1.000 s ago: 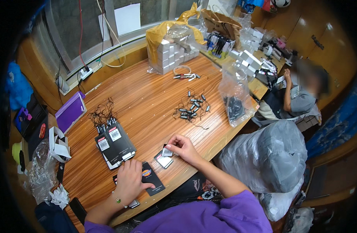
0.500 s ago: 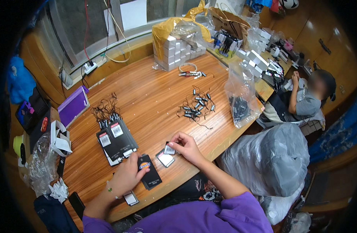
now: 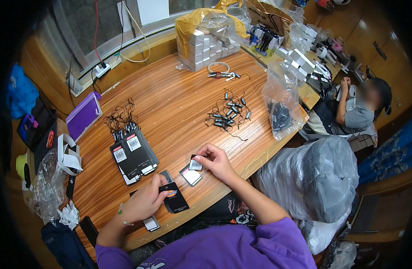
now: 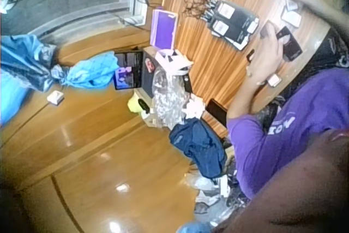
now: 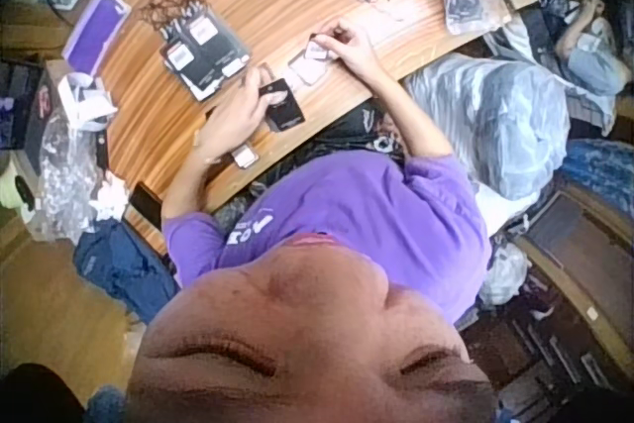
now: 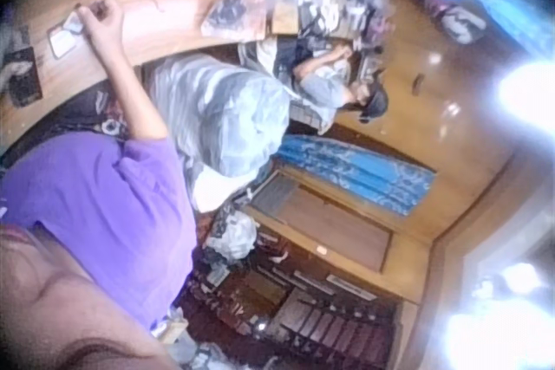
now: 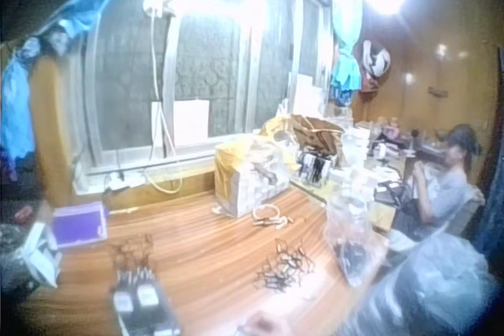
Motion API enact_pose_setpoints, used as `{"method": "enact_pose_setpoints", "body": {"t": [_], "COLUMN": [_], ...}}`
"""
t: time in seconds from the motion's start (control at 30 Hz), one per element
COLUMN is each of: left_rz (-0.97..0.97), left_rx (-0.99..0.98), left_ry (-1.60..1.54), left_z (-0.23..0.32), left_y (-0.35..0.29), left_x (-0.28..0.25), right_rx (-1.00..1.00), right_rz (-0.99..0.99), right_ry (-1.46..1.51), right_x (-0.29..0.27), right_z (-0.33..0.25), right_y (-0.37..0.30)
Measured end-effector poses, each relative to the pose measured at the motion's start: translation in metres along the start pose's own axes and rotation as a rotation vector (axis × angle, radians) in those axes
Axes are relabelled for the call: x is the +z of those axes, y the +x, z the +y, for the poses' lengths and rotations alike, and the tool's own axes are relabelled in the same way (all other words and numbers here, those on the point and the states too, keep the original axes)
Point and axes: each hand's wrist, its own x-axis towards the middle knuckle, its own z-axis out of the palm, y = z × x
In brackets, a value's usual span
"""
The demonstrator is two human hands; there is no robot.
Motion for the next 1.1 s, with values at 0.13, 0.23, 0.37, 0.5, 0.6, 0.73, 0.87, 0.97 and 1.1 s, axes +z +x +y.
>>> {"method": "enact_pose_setpoints", "body": {"t": [0.13, 0.23, 0.37, 0.5, 0.6, 0.73, 0.87, 0.97, 1.1], "left_rz": [-0.044, 0.139, 0.58, 0.974, 1.141, 1.185, 1.142, 1.152, 1.11], "left_rx": [0.241, 0.403, 0.578, 0.874, 0.965, 0.876, 0.757, 0.676, 0.506], "left_ry": [-0.192, -0.28, -0.229, -0.342, -0.352, -0.2, -0.09, 0.143, 0.031], "left_z": [0.001, 0.013, 0.024, 0.023, 0.035, 0.012, -0.004, 0.003, 0.012], "left_y": [-0.003, -0.012, -0.027, -0.026, -0.031, -0.042, -0.042, -0.038, -0.041], "left_x": [-0.006, -0.011, -0.033, -0.061, -0.075, -0.078, -0.08, -0.081, -0.079], "right_rx": [0.016, 0.012, -0.007, 0.067, 0.02, 0.016, 0.005, 0.011, 0.013], "right_rz": [0.011, 0.008, -0.001, -0.001, 0.02, 0.008, 0.004, 0.012, 0.02], "right_ry": [-0.002, -0.005, -0.019, -0.017, 0.062, 0.062, 0.033, 0.09, 0.078], "right_x": [0.0, 0.002, 0.002, -0.003, -0.003, 0.002, -0.003, -0.003, -0.003], "right_z": [0.0, -0.001, -0.001, 0.002, 0.003, -0.001, 0.002, -0.005, -0.003], "right_y": [-0.001, -0.001, 0.0, -0.003, -0.002, 0.003, 0.002, -0.001, -0.001]}}
